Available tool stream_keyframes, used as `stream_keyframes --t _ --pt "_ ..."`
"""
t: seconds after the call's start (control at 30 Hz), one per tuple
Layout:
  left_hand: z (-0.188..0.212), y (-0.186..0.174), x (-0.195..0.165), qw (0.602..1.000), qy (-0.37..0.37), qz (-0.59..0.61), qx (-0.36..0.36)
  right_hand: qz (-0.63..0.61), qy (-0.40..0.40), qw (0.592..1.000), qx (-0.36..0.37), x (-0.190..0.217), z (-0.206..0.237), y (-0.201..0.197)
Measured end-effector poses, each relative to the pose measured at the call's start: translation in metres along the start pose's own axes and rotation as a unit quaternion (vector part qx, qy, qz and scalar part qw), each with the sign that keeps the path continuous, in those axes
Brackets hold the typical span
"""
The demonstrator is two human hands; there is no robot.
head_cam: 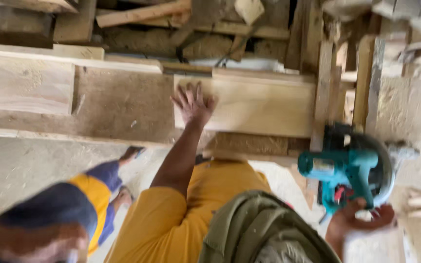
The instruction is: The person uses a circular saw to cut several pieces of wood on a workbench. They position each plank, operate the saw to make a cut, and then move the cut piece aside. Another person is visible nearby handling wood.
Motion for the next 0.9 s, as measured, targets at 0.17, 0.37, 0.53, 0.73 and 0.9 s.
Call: stream_keyframes --t 0.17,0.37,0.53,0.73,0.9 --pt "0.019 -0.009 0.067 0.998 -0.019 0.057 -0.015 -0.071 -0.176 0.982 -0.026 0.097 -0.008 0.023" --pt "0.048 -0.018 0.196 0.986 -0.086 0.015 -0.139 -0.037 -0.107 0.944 0.309 0.173 0.031 0.177" --pt "0.082 -0.029 0.273 0.944 -0.27 0.091 -0.167 0.2 -0.066 0.902 0.376 0.188 0.067 0.289" --pt "0.103 -0.026 0.294 0.927 -0.323 0.117 -0.149 0.249 0.069 0.862 0.436 0.178 0.061 0.342" --pt "0.099 -0.039 0.315 0.917 -0.336 0.178 -0.122 0.091 0.141 0.897 0.408 0.183 0.038 0.353"
Point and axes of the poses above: each hand's wrist, its own z-axis away from the middle knuckle, its own y-axis out of the palm, x = y × z, the point moved 4 cm from there along -z, towards the middle knuckle, and after that the axes turned 11 degrees about y, right-handed, at the moved point
